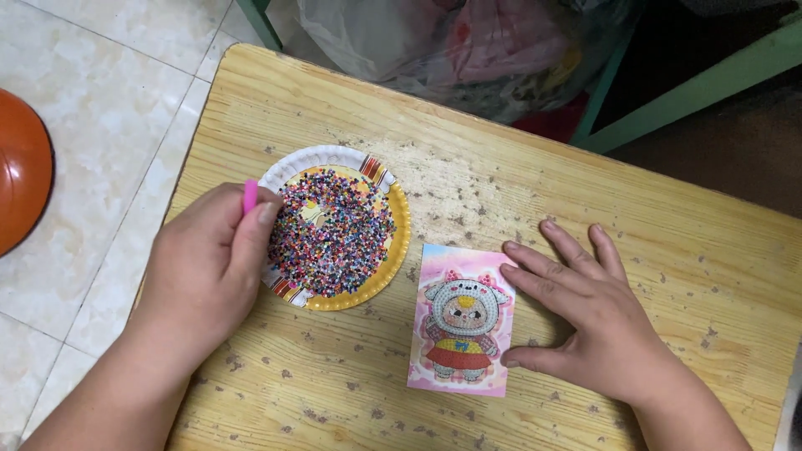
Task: Using a specialized pen tool to pick up small resin beads from a tray and place them onto a sticky, numbered canvas to create a picture.
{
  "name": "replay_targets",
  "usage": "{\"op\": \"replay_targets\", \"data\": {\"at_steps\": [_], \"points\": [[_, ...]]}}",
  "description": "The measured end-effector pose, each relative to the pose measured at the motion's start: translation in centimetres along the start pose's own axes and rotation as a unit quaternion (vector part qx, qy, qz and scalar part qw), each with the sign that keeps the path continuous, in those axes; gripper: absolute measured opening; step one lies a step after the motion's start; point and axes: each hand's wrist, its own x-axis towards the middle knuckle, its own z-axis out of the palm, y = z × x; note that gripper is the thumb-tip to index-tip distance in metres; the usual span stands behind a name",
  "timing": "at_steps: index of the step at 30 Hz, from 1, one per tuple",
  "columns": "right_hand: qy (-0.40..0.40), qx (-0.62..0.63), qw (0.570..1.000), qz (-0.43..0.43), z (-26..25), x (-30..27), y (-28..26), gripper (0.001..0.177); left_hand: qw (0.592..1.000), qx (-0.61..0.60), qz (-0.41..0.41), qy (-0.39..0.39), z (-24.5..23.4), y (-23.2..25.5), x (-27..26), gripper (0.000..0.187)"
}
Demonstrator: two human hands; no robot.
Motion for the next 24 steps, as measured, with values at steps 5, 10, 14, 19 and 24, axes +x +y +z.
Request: {"op": "replay_targets", "data": {"at_steps": [5, 10, 14, 19, 24], "points": [[-0.004, 0.001, 1.000, -0.002, 0.0, 0.0, 0.1, 0.098, 0.998, 0.018, 0.051, -0.022, 0.8, -0.4, -0.2, 0.023], [-0.010, -0.005, 1.000, 0.004, -0.1, 0.1, -0.1, 0.096, 0.996, 0.032, 0.049, -0.074, 1.7, 0.2, -0.7, 0.039], [-0.005, 0.000, 1.000, 0.001, -0.1, 0.1, 0.0, 0.097, 0.993, -0.079, 0.041, -0.077, 0.8, 0.7, -0.7, 0.031], [-0.010, -0.001, 1.000, 0.004, -0.1, 0.1, -0.1, 0.097, 0.994, -0.082, -0.069, 0.013, -0.7, 1.2, 0.0, 0.030], [-0.005, -0.004, 1.000, 0.002, 0.1, 0.0, 0.0, 0.098, 0.995, -0.076, -0.058, 0.011, -0.2, 0.4, 0.2, 0.028]]}}
